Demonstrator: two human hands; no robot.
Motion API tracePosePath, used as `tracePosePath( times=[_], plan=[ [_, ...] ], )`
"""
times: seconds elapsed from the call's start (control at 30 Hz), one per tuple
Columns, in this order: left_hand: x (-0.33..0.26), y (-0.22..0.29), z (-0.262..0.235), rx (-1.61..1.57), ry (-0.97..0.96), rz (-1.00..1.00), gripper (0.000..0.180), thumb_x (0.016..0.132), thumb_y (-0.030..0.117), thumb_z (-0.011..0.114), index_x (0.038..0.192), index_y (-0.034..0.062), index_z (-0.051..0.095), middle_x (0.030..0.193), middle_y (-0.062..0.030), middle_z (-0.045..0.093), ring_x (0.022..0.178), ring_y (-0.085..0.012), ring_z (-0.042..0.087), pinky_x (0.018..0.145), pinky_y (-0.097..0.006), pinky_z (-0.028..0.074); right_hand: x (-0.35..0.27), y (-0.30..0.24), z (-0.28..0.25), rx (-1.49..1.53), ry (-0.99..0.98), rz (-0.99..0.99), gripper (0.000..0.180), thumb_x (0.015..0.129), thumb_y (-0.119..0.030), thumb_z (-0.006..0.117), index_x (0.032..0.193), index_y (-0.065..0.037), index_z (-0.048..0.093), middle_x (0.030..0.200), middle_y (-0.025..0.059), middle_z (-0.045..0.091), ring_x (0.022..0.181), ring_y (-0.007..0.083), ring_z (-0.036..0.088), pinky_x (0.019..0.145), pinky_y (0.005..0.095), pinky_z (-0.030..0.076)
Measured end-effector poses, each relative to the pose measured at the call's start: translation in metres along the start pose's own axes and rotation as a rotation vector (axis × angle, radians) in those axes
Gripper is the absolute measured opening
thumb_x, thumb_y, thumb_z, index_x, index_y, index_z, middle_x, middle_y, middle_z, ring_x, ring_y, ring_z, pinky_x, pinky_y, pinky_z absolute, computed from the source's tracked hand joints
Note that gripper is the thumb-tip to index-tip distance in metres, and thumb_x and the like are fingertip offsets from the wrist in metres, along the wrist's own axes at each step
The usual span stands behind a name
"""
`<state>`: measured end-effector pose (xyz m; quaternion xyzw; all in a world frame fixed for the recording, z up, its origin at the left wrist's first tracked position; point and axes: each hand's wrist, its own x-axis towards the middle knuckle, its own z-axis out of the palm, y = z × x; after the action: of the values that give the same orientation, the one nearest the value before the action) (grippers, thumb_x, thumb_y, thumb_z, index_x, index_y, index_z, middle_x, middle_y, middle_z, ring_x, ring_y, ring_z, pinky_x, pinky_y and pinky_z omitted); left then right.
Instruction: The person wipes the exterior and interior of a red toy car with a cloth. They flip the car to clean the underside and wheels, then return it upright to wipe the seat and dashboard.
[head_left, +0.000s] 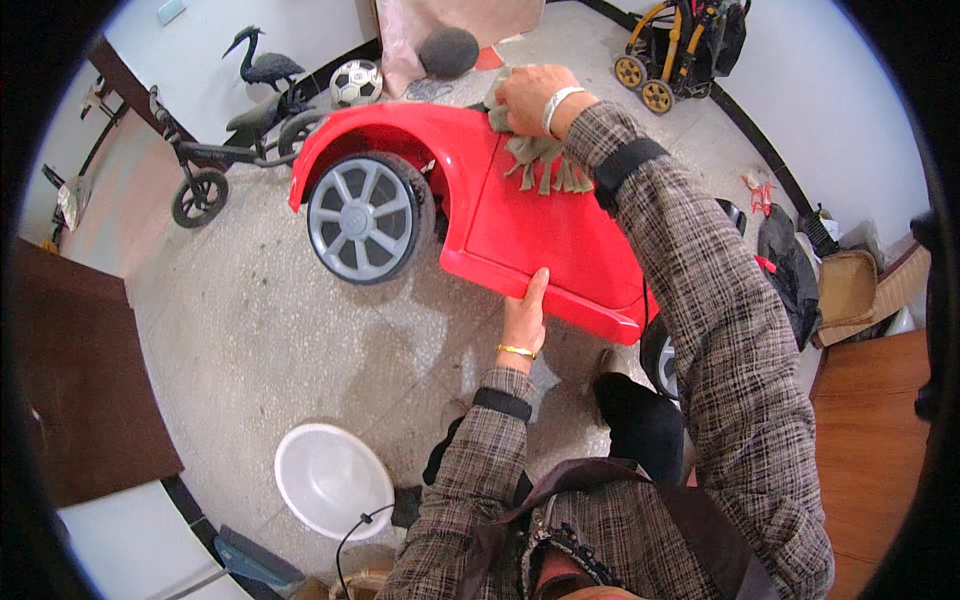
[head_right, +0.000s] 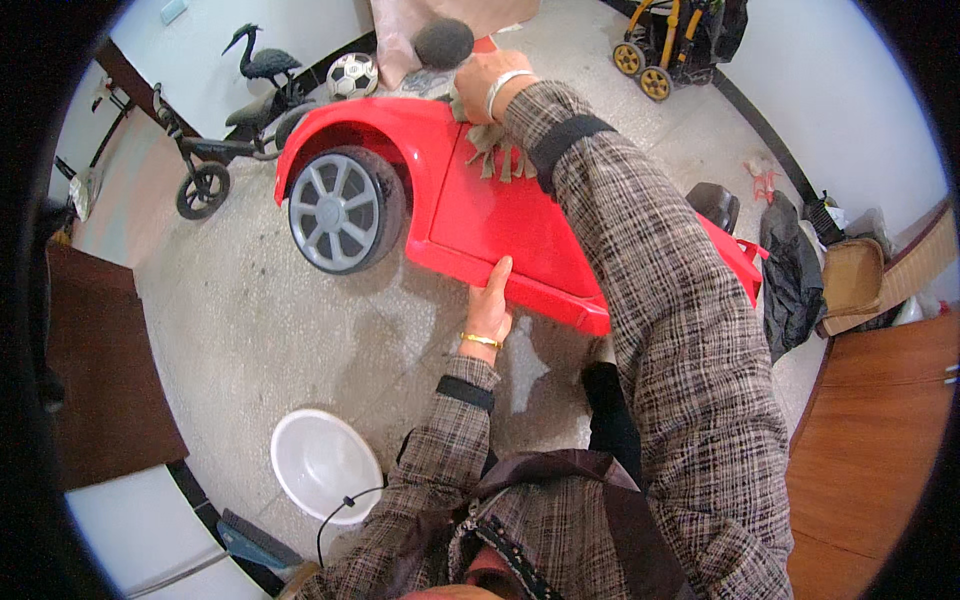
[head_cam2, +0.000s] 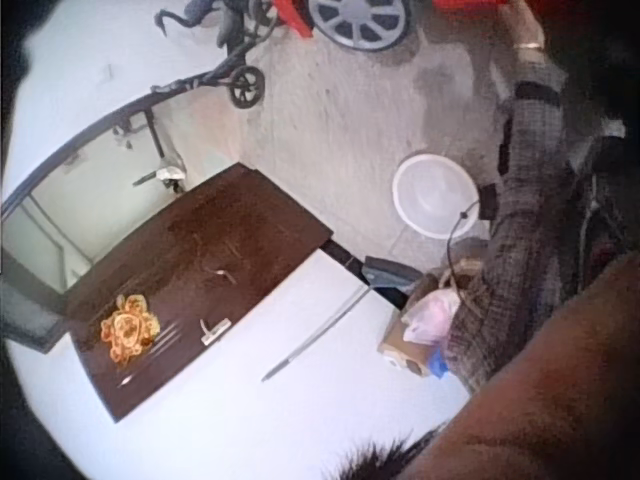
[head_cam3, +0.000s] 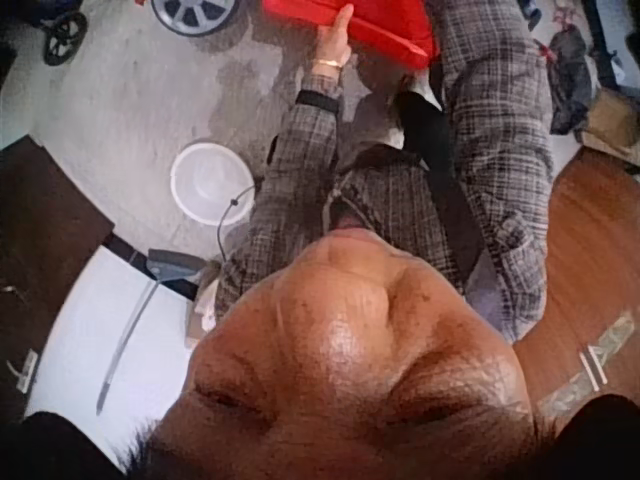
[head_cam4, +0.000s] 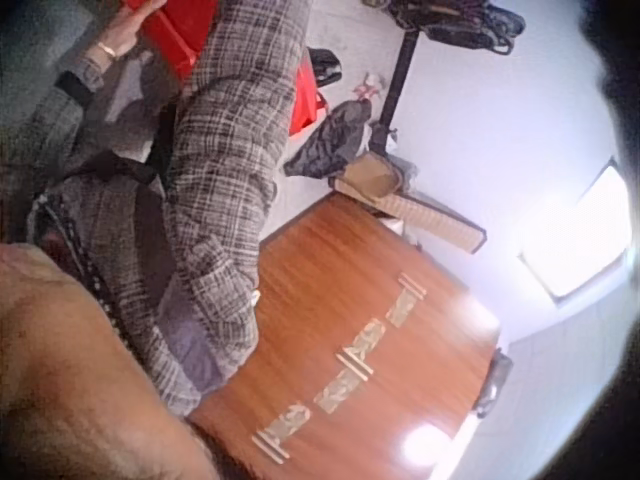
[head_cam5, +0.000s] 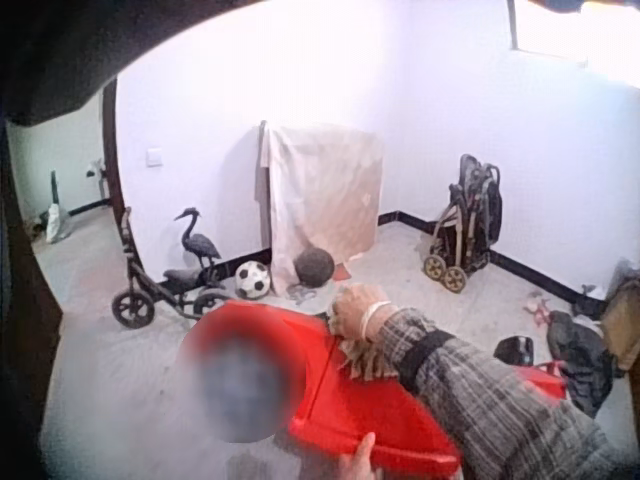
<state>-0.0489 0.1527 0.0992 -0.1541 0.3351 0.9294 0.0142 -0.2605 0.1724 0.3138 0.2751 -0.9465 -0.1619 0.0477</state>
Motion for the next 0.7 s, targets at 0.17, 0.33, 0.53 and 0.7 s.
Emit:
tracePosePath(
  times=[0.17,0.33,0.53,0.7],
  plan=[
    [-0.004,0.006,0.004,-0.028,-0.017,-0.046,0.042,0.089,0.013,0.063,0.128,0.0072,0.048,0.125,-0.0047,0.054,0.111,-0.0175,0.054,0.093,-0.037,0.048,-0.022,-0.007,0.024,-0.168,0.141,-0.146,0.023,0.079,-0.015,0.061,0.100,-0.014,0.069,0.109,0.0097,0.061,0.101,0.0284,0.061,0.084,0.0380,0.051],
    [0.000,0.005,0.007,-0.082,-0.044,-0.049,0.047,0.090,0.015,0.063,0.132,0.0047,0.044,0.128,-0.0053,0.052,0.111,-0.0164,0.053,0.093,-0.033,0.046,-0.071,-0.033,0.051,0.270,0.594,-0.297,0.028,0.075,-0.011,0.063,0.103,-0.013,0.066,0.111,0.0092,0.056,0.097,0.0264,0.054,0.087,0.0349,0.047],
    [0.011,-0.012,-0.013,-0.107,-0.011,-0.064,0.046,0.093,0.018,0.059,0.134,0.0096,0.041,0.127,-0.0044,0.052,0.115,-0.0197,0.053,0.094,-0.037,0.047,-0.109,-0.104,0.072,0.586,0.448,-0.274,0.024,0.079,-0.018,0.062,0.100,-0.008,0.065,0.100,0.0146,0.052,0.096,0.0313,0.057,0.081,0.0410,0.051],
    [0.008,-0.008,-0.031,-0.032,-0.193,-0.183,0.061,0.087,0.014,0.068,0.139,0.0117,0.036,0.138,-0.0022,0.043,0.127,-0.0185,0.041,0.104,-0.034,0.037,-0.132,-0.098,0.071,0.676,0.246,-0.446,0.021,0.072,-0.013,0.066,0.093,-0.009,0.066,0.091,0.0104,0.057,0.090,0.0298,0.061,0.076,0.0390,0.052]
  ],
)
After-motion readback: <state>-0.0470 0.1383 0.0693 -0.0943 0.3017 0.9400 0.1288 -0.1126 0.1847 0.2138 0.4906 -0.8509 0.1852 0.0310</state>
